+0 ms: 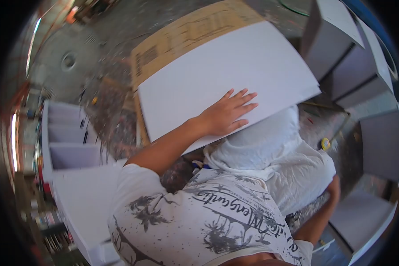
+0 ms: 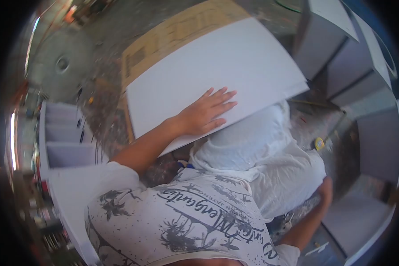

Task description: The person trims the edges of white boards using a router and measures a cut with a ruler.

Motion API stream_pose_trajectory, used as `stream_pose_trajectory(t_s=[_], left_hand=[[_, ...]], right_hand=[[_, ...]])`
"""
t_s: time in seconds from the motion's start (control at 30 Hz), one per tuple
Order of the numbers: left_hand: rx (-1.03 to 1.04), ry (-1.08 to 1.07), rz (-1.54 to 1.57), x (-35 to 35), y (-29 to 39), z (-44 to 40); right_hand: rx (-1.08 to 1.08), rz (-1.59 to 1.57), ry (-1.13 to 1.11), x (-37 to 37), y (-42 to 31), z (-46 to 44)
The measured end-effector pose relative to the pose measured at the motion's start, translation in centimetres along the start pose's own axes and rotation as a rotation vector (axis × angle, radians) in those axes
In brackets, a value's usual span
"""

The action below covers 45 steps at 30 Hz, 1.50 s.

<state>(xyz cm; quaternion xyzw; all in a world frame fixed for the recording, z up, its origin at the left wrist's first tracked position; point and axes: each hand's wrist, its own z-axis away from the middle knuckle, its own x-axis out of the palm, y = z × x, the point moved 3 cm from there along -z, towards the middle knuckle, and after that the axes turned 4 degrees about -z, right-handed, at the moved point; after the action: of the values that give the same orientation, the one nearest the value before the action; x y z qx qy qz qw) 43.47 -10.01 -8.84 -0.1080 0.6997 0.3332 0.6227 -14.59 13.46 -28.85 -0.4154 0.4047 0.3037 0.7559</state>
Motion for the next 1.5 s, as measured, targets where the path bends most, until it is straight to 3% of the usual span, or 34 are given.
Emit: stream_pose_trajectory(t_s=[0.2,0.37,0.57,0.7,0.83,0.9,1.0,1.1,1.23,1.27,1.37,1.5], left_hand=[[-0.35,0.362,-0.109,-6.3,-2.0,11.4],[-0.786,0.874,-0.238,-10.8,-3.4,29.3],[-1.296,1.197,-0.752,-13.0,2.7,49.3],[-1.522,1.288,-0.958,-14.1,10.4,56.1],[-1.793,1.269,-1.472,-11.4,18.7,60.5],[-1.923,1.121,-1.796,-9.4,22.3,60.6],[-2.076,0.901,-1.876,-5.0,25.6,62.4],[-2.165,0.771,-1.678,-1.5,28.6,65.4],[-1.945,0.909,-1.738,-1.5,30.0,65.5],[-2.025,0.989,-1.715,-1.3,30.4,64.5],[-1.938,1.24,-1.974,1.2,32.6,64.6],[-2.092,1.693,-1.527,2.7,34.6,63.3]], right_hand=[[-0.241,-0.034,-0.304,-8.8,-9.9,-19.0],[-0.223,0.141,-0.6,-4.3,-22.9,-26.5],[-0.265,0.592,-0.711,6.9,-21.9,-36.9],[-0.263,0.728,-0.702,9.5,-21.8,-38.0],[-0.272,0.82,-0.709,11.1,-22.9,-38.8],[-0.276,0.846,-0.711,11.4,-23.5,-38.4],[-0.277,0.887,-0.711,11.6,-23.9,-38.9],[-0.289,0.924,-0.715,12.2,-25.0,-39.0],[-0.3,0.963,-0.719,13.1,-25.7,-38.9],[-0.302,0.97,-0.721,13.2,-25.8,-38.8],[-0.302,0.985,-0.725,13.3,-25.7,-38.6],[-0.318,0.987,-0.725,13.9,-25.6,-38.9]])
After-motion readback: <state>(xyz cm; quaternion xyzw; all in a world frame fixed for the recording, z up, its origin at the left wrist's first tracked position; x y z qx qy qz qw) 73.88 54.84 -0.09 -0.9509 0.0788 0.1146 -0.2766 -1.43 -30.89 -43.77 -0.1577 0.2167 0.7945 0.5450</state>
